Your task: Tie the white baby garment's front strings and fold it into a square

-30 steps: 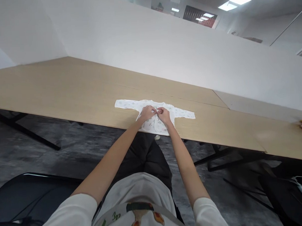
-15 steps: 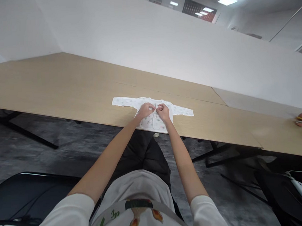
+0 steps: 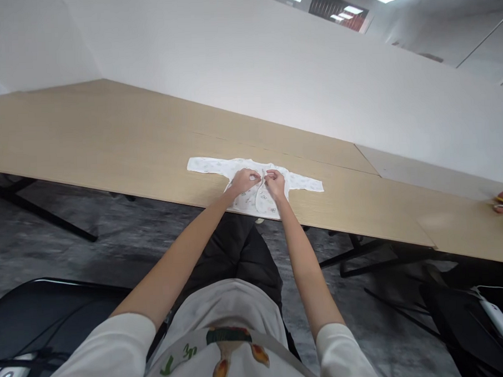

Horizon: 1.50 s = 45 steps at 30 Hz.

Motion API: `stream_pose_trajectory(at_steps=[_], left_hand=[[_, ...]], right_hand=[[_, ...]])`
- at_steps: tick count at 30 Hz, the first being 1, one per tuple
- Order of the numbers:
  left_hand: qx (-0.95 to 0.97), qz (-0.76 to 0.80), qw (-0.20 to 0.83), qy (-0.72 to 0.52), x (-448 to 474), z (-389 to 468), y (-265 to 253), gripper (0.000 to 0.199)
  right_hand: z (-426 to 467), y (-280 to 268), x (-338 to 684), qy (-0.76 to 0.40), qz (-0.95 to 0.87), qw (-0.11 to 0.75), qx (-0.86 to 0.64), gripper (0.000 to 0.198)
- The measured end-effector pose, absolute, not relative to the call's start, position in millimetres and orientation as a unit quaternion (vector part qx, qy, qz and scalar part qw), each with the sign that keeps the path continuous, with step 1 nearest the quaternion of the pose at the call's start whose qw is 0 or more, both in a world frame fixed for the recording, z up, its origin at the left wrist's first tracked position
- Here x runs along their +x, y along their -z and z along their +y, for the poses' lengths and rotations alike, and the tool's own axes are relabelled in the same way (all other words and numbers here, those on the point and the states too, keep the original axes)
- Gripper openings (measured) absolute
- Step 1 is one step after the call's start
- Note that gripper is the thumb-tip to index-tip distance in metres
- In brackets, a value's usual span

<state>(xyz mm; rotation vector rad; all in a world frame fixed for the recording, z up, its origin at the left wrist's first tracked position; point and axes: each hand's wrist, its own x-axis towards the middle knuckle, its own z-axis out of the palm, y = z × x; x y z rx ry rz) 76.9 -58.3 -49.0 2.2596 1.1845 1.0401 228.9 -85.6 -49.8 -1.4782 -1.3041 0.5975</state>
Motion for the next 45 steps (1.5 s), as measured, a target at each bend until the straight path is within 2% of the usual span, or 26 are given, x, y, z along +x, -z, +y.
stream_pose_trajectory(at_steps=[6, 12, 26, 39, 45], left_hand=[[0.814, 0.457, 0.119, -0.339, 62.6, -75.1, 36.4, 0.033], [0.848, 0.447, 0.112, -0.262, 59.1, -103.1, 37.5, 0.026], [0.834, 0.379, 0.198, -0.348, 58.0, -100.2, 52.5, 0.018], [0.834, 0.385, 0.208, -0.337, 60.5, -104.7, 50.1, 0.022], [0.825, 0.423, 0.181, -0.329, 60.7, -106.3, 49.2, 0.025]], right_hand=[[-102.6, 35.7, 228.1, -0.212, -0.597, 0.443, -0.634, 0.028], [-140.2, 36.4, 220.1, -0.217, -0.647, 0.371, -0.63, 0.029], [-149.8, 49.5, 217.0, -0.251, -0.574, 0.468, -0.623, 0.016], [-153.6, 46.4, 214.0, -0.272, -0.581, 0.46, -0.614, 0.018], [-151.5, 44.5, 217.9, -0.218, -0.534, 0.485, -0.658, 0.032]])
